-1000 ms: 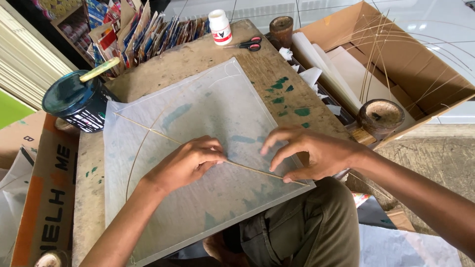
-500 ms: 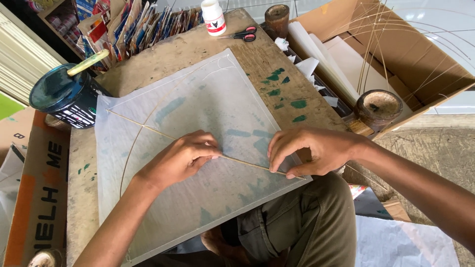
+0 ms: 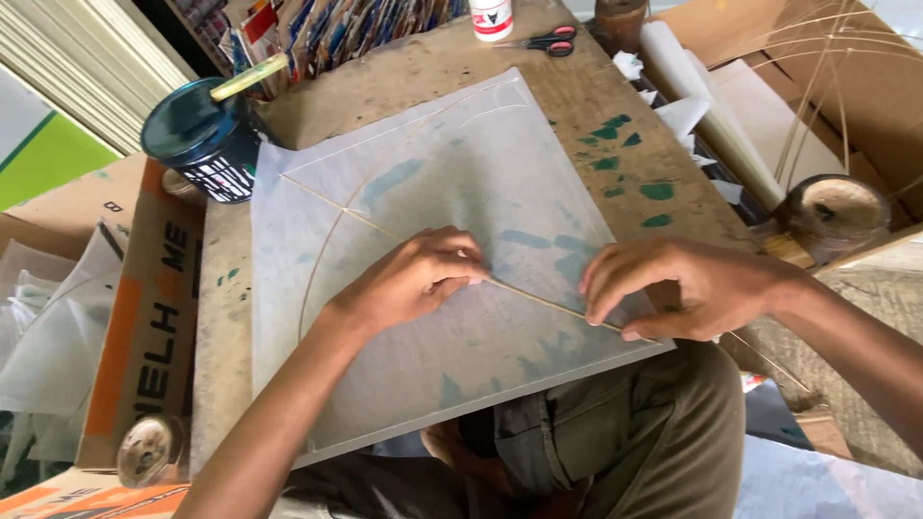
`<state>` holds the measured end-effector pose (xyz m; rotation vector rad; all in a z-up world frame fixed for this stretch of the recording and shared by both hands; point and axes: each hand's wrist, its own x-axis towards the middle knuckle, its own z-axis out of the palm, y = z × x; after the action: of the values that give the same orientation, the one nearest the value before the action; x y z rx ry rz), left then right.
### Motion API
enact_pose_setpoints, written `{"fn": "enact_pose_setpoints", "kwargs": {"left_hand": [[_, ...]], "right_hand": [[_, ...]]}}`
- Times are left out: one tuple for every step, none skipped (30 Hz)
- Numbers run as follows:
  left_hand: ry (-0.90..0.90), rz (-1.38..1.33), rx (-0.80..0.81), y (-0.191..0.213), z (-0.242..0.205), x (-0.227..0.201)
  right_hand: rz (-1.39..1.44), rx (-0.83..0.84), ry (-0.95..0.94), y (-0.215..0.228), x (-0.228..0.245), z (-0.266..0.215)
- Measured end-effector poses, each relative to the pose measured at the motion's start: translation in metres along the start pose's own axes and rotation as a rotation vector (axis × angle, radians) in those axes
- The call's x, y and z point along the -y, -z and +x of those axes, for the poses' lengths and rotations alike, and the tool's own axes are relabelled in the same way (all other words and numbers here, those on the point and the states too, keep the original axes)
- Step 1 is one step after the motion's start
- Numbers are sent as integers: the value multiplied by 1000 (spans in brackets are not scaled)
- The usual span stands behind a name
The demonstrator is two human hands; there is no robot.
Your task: Gluing and folding the edges of a paper kite around a bamboo frame
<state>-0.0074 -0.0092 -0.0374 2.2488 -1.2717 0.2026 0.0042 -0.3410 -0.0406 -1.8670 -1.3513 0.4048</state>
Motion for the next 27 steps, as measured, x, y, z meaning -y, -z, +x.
{"fn": "enact_pose_setpoints", "kwargs": {"left_hand": [[3,3,0,-1,1,2],[-15,0,-15,-1,-1,3],[-33,-3,-29,-2,-3,5],[-17,3,-30,-3,-4,6],[-40,-18,-39,-3,-5,8],[-62,-38,-50,-4,-6,9],[-46,-32,-53,-4,-7,11],[-69,-27,-60,-6,-8,13],[-91,-22,-67,-7,-10,15],[-78,-15,-77,-6,-9,15],[-101,-12,-79,-5,-9,15],[-119,-13,-80,-6,-10,14],[-102,-10,-89,-5,-12,14],[-126,-33,-97,-5,-12,14],[-150,-57,-105,-5,-11,15],[-149,-54,-108,-5,-11,16],[-154,-65,-112,-5,-11,17],[-158,-81,-115,-7,-11,17],[-157,-83,-118,-7,-12,17],[-159,-89,-120,-7,-12,17],[-162,-96,-123,-7,-12,17],[-163,-96,-125,-7,-11,18],[-164,-102,-126,-8,-11,19],[-166,-107,-125,-9,-11,20],[-166,-107,-125,-9,-12,19],[-163,-99,-128,-9,-11,19],[-160,-90,-131,-9,-11,19]], "right_hand": [[1,2,4,0,-3,-2],[45,-7,16,-1,-7,-2],[90,-16,28,-3,-10,-2],[97,-6,39,-3,-10,-3],[84,-15,28,-3,-11,-2],[70,-23,17,-3,-11,-2],[77,-11,28,-5,-17,-4],[68,-17,31,-5,-23,-5],[59,-23,35,-5,-29,-6],[59,-8,44,-5,-33,-8],[36,-11,13,-5,-38,-9],[18,-11,-19,-6,-42,-11],[23,7,-11,-6,-41,-8],[37,-9,-13,-6,-39,-8],[51,-25,-14,-4,-37,-8],[49,-23,-11,-5,-40,-8],[43,-30,-32,-5,-42,-10],[41,-37,-57,-6,-44,-13],[41,-34,-58,-5,-44,-12],[39,-29,-44,-5,-44,-11],[37,-25,-31,-4,-44,-11],[35,-23,-32,-4,-44,-11],[34,-19,-39,-4,-45,-11],[35,-16,-46,-5,-46,-11],[35,-16,-46,-5,-44,-11],[33,-18,-56,-5,-42,-10],[31,-20,-67,-5,-41,-10]]}}
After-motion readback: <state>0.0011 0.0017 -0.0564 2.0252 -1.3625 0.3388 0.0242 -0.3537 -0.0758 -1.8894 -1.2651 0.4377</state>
